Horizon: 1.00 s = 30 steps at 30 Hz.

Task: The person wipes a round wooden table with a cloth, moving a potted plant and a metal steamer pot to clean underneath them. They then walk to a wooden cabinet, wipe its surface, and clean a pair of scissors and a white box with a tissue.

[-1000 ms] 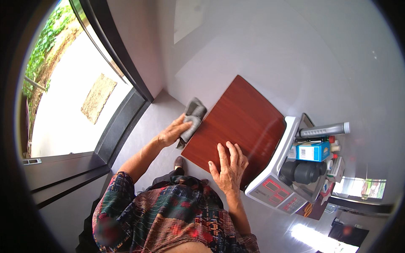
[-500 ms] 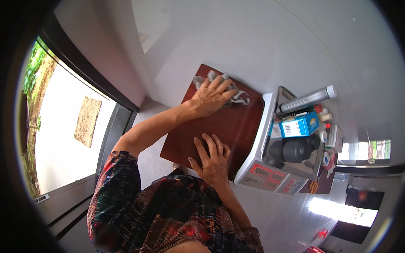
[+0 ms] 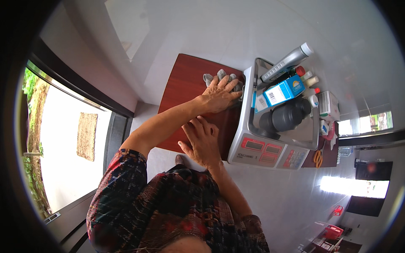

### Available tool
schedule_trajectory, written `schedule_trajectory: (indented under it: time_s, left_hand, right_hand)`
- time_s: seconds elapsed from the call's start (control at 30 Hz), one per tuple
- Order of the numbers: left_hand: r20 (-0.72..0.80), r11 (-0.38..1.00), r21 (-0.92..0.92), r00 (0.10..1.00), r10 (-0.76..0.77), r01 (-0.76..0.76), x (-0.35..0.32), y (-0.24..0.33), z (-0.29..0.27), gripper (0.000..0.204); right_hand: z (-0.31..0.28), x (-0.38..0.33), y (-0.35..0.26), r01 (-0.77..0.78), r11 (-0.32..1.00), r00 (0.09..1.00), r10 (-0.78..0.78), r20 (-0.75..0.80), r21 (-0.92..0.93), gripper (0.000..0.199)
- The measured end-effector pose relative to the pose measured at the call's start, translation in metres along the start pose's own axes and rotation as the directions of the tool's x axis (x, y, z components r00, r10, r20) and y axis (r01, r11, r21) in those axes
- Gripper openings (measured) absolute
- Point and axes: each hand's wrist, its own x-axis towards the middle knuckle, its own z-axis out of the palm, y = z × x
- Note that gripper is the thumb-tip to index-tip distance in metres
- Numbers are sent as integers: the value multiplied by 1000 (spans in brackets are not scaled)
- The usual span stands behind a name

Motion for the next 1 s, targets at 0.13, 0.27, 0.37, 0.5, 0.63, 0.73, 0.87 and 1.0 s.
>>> schedule_trajectory:
  time_s: [0.13, 0.27, 0.37, 0.5, 0.63, 0.73, 0.87, 1.0]
  left_hand:
    - [131, 989, -90, 983, 126, -115, -25, 6, -23, 41]
    - [146, 974, -146, 970, 194, -173, -55, 11, -34, 38]
    - [200, 968, -188, 958, 204, -167, -72, 17, -41, 37]
    - [286, 964, -176, 927, 242, -197, -104, 26, -61, 40]
    - [117, 932, -264, 951, 287, -249, -146, 35, -66, 44]
    - [143, 954, -209, 958, 250, -217, -178, 29, -85, 50]
    - [137, 983, -143, 981, 134, -114, -212, 5, -98, 51]
    - [125, 998, -52, 992, -23, 30, -196, -19, -89, 50]
  right_hand:
    - [4, -7, 3, 21, 1000, 1000, -21, -17, -20, 63]
    - [3, -14, 1, 160, 987, 980, -159, -120, -7, 46]
    - [-1, -19, -6, 268, 963, 946, -258, -196, 28, 28]
    - [7, -36, -19, 365, 913, 916, -318, -244, 181, 25]
    - [1, -72, -44, 357, 881, 925, -289, -245, 310, 19]
    - [-16, -79, -43, 281, 888, 941, -182, -284, 363, 14]
    - [-37, -73, -45, 209, 919, 939, -93, -330, 334, 15]
    - [-18, -88, -45, 47, 896, 976, 52, -210, 441, 16]
